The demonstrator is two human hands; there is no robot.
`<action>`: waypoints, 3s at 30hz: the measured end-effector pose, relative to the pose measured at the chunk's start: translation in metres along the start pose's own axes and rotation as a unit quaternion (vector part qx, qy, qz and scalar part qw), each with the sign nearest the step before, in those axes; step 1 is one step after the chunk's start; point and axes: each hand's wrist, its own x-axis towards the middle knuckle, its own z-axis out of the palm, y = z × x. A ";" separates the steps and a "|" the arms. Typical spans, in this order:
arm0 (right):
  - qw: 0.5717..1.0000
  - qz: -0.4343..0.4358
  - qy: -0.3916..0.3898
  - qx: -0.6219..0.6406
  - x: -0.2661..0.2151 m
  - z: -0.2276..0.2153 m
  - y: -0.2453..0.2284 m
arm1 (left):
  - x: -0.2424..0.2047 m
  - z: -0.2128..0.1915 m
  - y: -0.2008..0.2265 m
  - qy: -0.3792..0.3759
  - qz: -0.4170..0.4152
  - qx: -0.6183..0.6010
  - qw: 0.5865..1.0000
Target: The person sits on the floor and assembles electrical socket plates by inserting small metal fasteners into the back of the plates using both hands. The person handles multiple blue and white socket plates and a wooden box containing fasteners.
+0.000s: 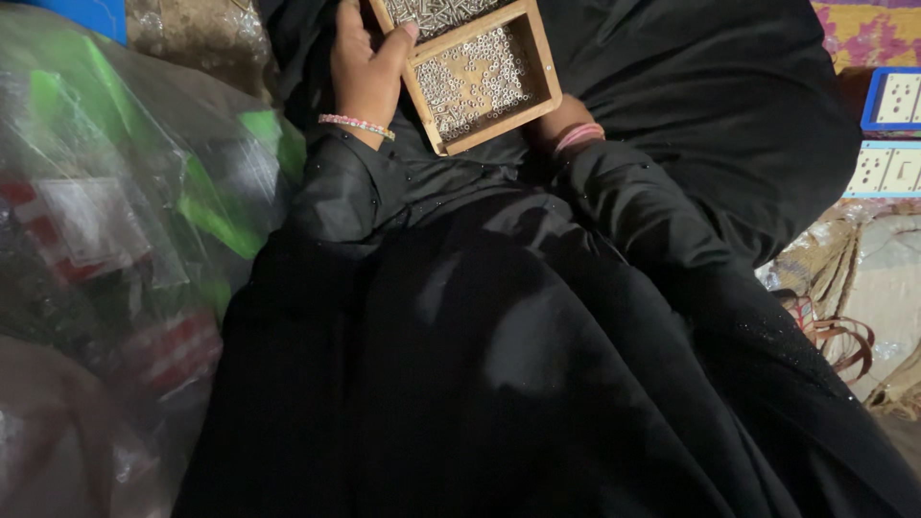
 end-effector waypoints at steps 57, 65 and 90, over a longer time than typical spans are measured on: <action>0.641 0.062 -0.002 0.765 -0.106 -0.171 -0.052 | 0.001 0.002 0.006 -0.013 -0.036 -0.023 0.999; 0.664 0.011 0.039 0.746 -0.156 -0.206 -0.079 | -0.011 0.011 0.008 0.010 -0.064 0.003 0.998; 0.670 -0.119 -0.015 0.733 -0.216 -0.152 -0.101 | -0.083 0.098 -0.013 -0.108 -0.140 0.000 0.984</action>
